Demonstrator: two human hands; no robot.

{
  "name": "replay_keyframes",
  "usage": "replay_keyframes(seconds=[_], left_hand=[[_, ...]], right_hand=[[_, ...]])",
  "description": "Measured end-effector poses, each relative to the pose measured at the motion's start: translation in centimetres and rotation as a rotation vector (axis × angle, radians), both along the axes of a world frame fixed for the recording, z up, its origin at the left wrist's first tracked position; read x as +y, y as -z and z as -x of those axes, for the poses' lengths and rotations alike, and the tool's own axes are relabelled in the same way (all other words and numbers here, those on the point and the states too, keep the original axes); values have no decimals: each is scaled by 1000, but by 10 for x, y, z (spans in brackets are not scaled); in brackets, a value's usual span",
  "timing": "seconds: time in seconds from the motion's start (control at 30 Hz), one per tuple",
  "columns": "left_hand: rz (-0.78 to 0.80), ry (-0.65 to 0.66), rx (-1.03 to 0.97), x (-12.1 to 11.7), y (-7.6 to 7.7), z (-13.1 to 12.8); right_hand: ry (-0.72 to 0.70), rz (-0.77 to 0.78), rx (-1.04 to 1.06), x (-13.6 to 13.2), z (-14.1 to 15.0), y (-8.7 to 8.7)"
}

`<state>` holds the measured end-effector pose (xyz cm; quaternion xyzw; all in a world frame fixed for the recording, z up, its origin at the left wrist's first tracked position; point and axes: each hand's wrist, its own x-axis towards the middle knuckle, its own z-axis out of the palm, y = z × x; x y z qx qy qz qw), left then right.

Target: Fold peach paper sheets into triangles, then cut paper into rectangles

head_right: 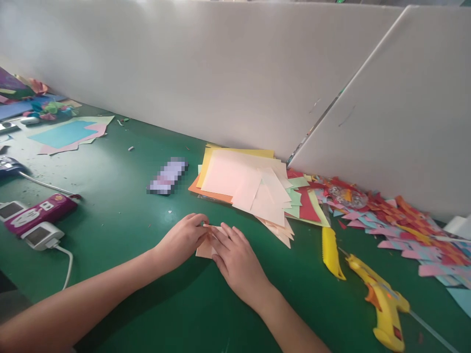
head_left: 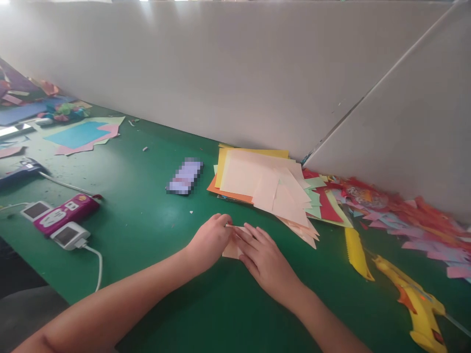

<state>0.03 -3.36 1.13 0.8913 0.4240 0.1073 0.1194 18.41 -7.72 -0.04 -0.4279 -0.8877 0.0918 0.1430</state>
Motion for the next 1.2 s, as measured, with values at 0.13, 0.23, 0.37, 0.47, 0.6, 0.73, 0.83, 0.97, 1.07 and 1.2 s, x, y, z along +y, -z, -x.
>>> replay_keyframes(seconds=[0.13, 0.23, 0.37, 0.47, 0.6, 0.73, 0.83, 0.97, 1.07, 1.2], left_hand=[[-55, 127, 169, -4, 0, -2], [-121, 156, 241, -6, 2, -3], [-171, 179, 294, -9, 4, -5], [-157, 184, 342, -10, 3, -7], [-122, 126, 394, -11, 1, -9], [-143, 100, 271, -10, 0, -10], [-164, 155, 264, -9, -3, -10], [-145, 180, 303, -6, -11, -8], [-91, 166, 263, -4, -14, -6], [5, 134, 185, -2, -12, -3]], right_hand=[[31, 18, 9, -2, 1, -9], [35, 38, 51, -3, -1, -11], [123, 86, 164, -4, -4, -10], [232, 102, 232, -4, -5, -7], [284, 34, 236, 0, -8, -3], [293, 9, 241, 2, -9, 0], [296, 1, 237, 3, -10, 1], [294, 21, 244, 4, -12, 3], [300, 37, 253, 4, -13, 4], [306, 34, 279, 3, -13, 5]])
